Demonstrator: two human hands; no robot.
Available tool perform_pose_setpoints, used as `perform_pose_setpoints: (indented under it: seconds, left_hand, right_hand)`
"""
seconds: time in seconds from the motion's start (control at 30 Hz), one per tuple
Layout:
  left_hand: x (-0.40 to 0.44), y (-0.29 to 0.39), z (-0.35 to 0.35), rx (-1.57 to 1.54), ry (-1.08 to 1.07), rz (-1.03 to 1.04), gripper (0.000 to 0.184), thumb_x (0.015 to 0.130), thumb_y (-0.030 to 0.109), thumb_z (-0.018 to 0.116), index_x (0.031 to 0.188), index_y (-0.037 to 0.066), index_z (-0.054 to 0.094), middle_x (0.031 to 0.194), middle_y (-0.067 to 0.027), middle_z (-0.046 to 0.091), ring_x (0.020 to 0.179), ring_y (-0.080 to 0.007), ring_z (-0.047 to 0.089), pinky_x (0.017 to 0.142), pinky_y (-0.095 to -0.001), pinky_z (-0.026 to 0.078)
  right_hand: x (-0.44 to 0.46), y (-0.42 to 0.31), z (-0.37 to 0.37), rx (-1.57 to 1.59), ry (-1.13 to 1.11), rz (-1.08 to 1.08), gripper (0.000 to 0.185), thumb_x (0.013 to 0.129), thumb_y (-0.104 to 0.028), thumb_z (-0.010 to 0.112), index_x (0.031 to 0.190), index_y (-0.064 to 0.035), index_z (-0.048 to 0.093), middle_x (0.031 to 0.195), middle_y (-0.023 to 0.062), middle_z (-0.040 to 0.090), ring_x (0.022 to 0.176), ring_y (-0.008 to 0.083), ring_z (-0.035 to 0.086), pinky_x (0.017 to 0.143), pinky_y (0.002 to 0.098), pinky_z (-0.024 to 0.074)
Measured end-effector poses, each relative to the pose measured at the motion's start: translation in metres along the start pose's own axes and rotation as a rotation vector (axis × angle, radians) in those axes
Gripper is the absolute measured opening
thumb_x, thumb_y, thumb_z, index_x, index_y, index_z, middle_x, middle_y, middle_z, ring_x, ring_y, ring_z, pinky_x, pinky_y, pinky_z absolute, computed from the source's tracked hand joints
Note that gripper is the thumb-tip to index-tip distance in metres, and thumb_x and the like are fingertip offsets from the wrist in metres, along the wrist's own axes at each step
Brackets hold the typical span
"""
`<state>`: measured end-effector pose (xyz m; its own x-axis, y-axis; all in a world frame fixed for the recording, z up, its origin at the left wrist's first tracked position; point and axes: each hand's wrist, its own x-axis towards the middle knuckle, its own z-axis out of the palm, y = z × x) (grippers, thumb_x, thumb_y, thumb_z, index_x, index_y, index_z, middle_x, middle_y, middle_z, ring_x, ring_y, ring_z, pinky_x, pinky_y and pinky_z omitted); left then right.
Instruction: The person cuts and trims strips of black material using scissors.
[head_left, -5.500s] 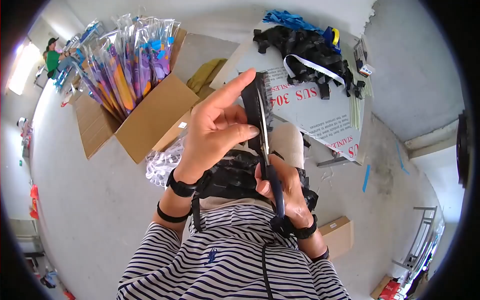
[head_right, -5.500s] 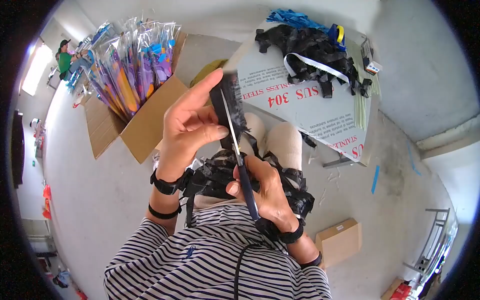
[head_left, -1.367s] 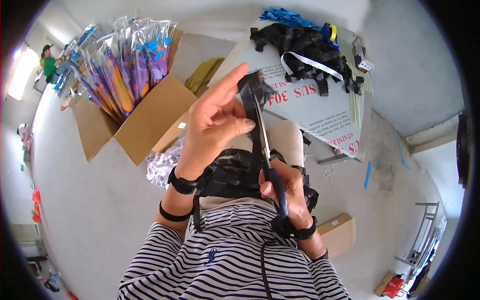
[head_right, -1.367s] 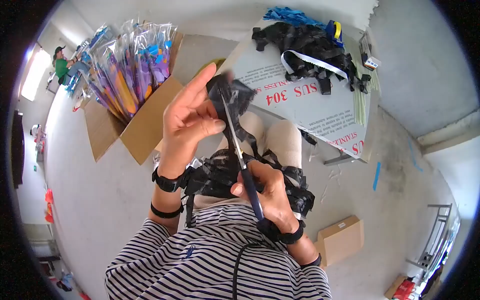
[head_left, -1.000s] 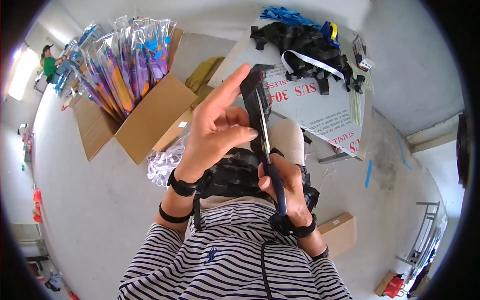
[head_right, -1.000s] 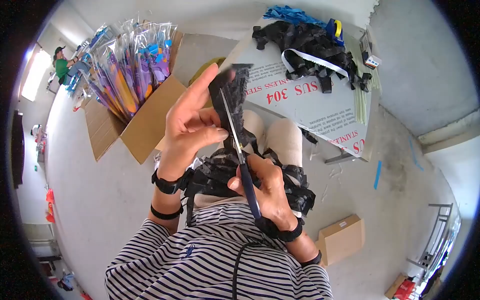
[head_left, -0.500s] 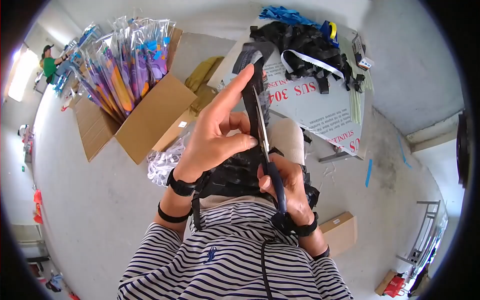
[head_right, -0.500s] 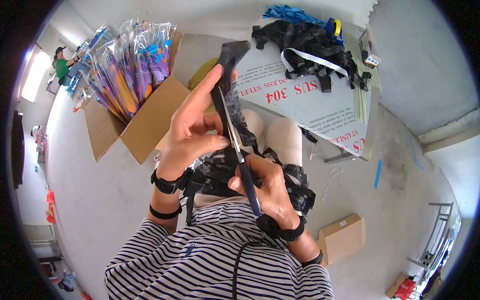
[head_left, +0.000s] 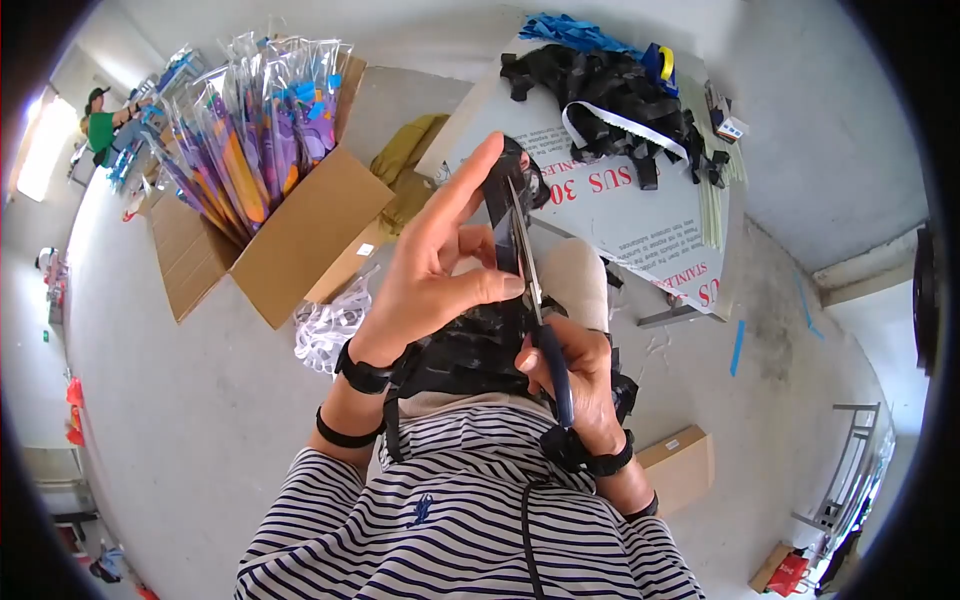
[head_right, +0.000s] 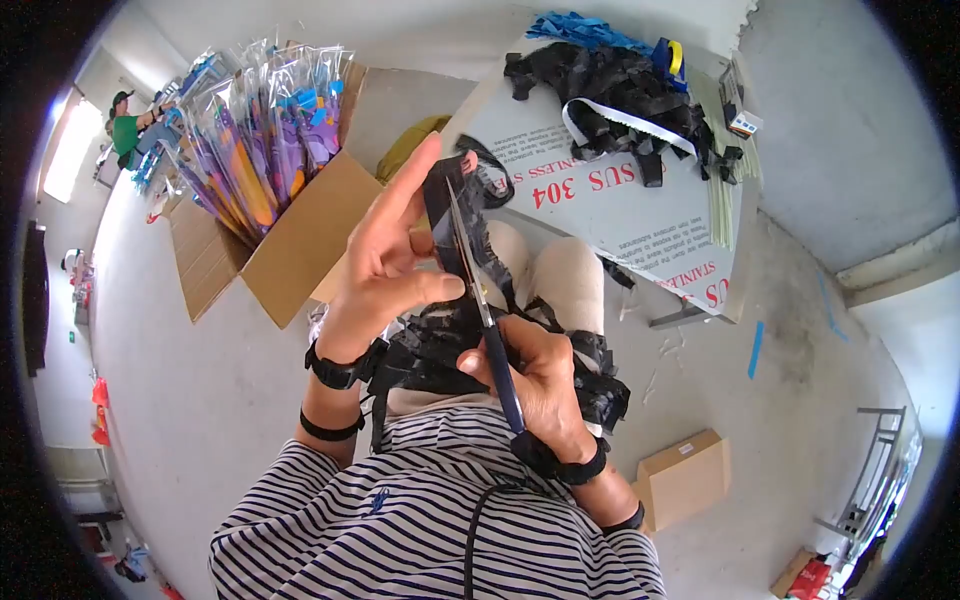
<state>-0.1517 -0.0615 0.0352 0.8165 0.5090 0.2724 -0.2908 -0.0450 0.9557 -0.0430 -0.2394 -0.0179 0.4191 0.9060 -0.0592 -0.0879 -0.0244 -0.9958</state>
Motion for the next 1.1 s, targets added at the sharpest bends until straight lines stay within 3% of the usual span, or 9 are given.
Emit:
perform_pose_setpoints:
  seconds: [0.3, 0.37, 0.47, 0.7, 0.77, 0.8, 0.87, 1.07, 1.1]
  left_hand:
    - [0.007, 0.006, -0.013, 0.076, 0.186, 0.053, 0.077, 0.084, -0.012, 0.067, 0.155, 0.002, 0.037, 0.148, -0.011, 0.052, 0.085, -0.0062, 0.055, 0.08, -0.0226, 0.052]
    - [0.006, 0.007, -0.009, -0.019, 0.183, 0.046, 0.077, 0.083, -0.014, 0.063, 0.155, 0.002, 0.037, 0.145, -0.0104, 0.056, 0.082, -0.0051, 0.055, 0.075, -0.0205, 0.051]
    - [0.006, 0.005, -0.007, -0.109, 0.201, 0.052, 0.079, 0.082, -0.017, 0.059, 0.155, 0.002, 0.037, 0.142, -0.0096, 0.058, 0.082, -0.0042, 0.055, 0.075, -0.0207, 0.051]
    - [-0.001, 0.008, -0.003, -0.086, 0.153, 0.018, 0.082, 0.079, -0.019, 0.057, 0.156, 0.002, 0.036, 0.148, -0.0091, 0.053, 0.081, -0.0034, 0.054, 0.075, -0.0194, 0.05]
    - [-0.002, 0.009, -0.003, -0.068, 0.149, 0.032, 0.086, 0.075, -0.018, 0.055, 0.156, 0.0, 0.033, 0.151, -0.0194, 0.049, 0.11, -0.0156, 0.066, 0.093, -0.0295, 0.054]
    - [-0.003, 0.01, -0.003, -0.065, 0.152, 0.037, 0.086, 0.075, -0.018, 0.055, 0.156, 0.0, 0.033, 0.151, -0.0194, 0.049, 0.11, -0.0156, 0.066, 0.093, -0.0295, 0.054]
    - [-0.003, 0.01, -0.005, -0.111, 0.143, 0.015, 0.086, 0.078, -0.02, 0.056, 0.157, 0.003, 0.032, 0.152, -0.0091, 0.049, 0.079, -0.0037, 0.053, 0.073, -0.0198, 0.05]
    - [-0.007, 0.009, -0.011, -0.067, 0.169, 0.028, 0.089, 0.076, -0.021, 0.057, 0.157, 0.004, 0.033, 0.151, -0.006, 0.05, 0.077, -0.004, 0.052, 0.072, -0.0197, 0.05]
    - [-0.007, 0.009, -0.013, -0.084, 0.143, 0.049, 0.089, 0.076, -0.02, 0.058, 0.158, 0.005, 0.032, 0.15, -0.0054, 0.05, 0.077, -0.0043, 0.054, 0.07, -0.0201, 0.05]
  right_hand:
    - [-0.001, 0.012, -0.006, -0.186, -0.049, -0.086, 0.045, 0.085, -0.042, 0.082, 0.082, -0.0018, 0.062, 0.066, -0.0025, 0.056, 0.053, 0.0043, 0.051, 0.049, 0.0196, 0.0376]
    - [-0.002, 0.005, -0.007, -0.139, -0.106, 0.026, 0.055, 0.083, -0.053, 0.081, 0.083, -0.0016, 0.061, 0.07, -0.0015, 0.055, 0.059, 0.0067, 0.05, 0.054, 0.0217, 0.0377]
    - [0.006, 0.001, -0.002, -0.125, -0.123, -0.136, 0.048, 0.079, -0.042, 0.085, 0.075, -0.0011, 0.06, 0.062, 0.0063, 0.054, 0.056, 0.0167, 0.048, 0.054, 0.0318, 0.0358]
    - [0.011, 0.0, 0.001, -0.175, -0.125, -0.179, 0.054, 0.08, -0.051, 0.081, 0.078, -0.0009, 0.06, 0.066, 0.008, 0.056, 0.058, 0.0227, 0.05, 0.058, 0.0352, 0.0387]
    - [0.011, -0.001, 0.001, -0.234, -0.106, -0.14, 0.052, 0.08, -0.049, 0.081, 0.078, -0.0008, 0.061, 0.066, 0.0085, 0.056, 0.06, 0.023, 0.051, 0.06, 0.0358, 0.0393]
    - [0.01, -0.001, 0.0, -0.235, -0.11, -0.145, 0.052, 0.08, -0.049, 0.081, 0.078, -0.0008, 0.061, 0.066, 0.0085, 0.056, 0.06, 0.023, 0.051, 0.06, 0.0358, 0.0393]
    - [0.008, 0.004, 0.0, -0.22, -0.114, -0.064, 0.067, 0.079, -0.066, 0.076, 0.086, -0.0005, 0.061, 0.07, -0.0013, 0.052, 0.061, 0.0082, 0.05, 0.056, 0.0232, 0.0369]
    - [0.008, 0.008, 0.0, -0.224, -0.12, -0.071, 0.043, 0.087, -0.039, 0.081, 0.085, -0.0001, 0.063, 0.071, -0.0014, 0.058, 0.057, 0.0056, 0.054, 0.052, 0.0203, 0.0436]
    - [0.006, 0.002, 0.005, -0.132, -0.07, -0.003, 0.04, 0.078, -0.034, 0.086, 0.077, -0.001, 0.063, 0.065, 0.006, 0.056, 0.063, 0.0169, 0.05, 0.059, 0.0325, 0.0394]
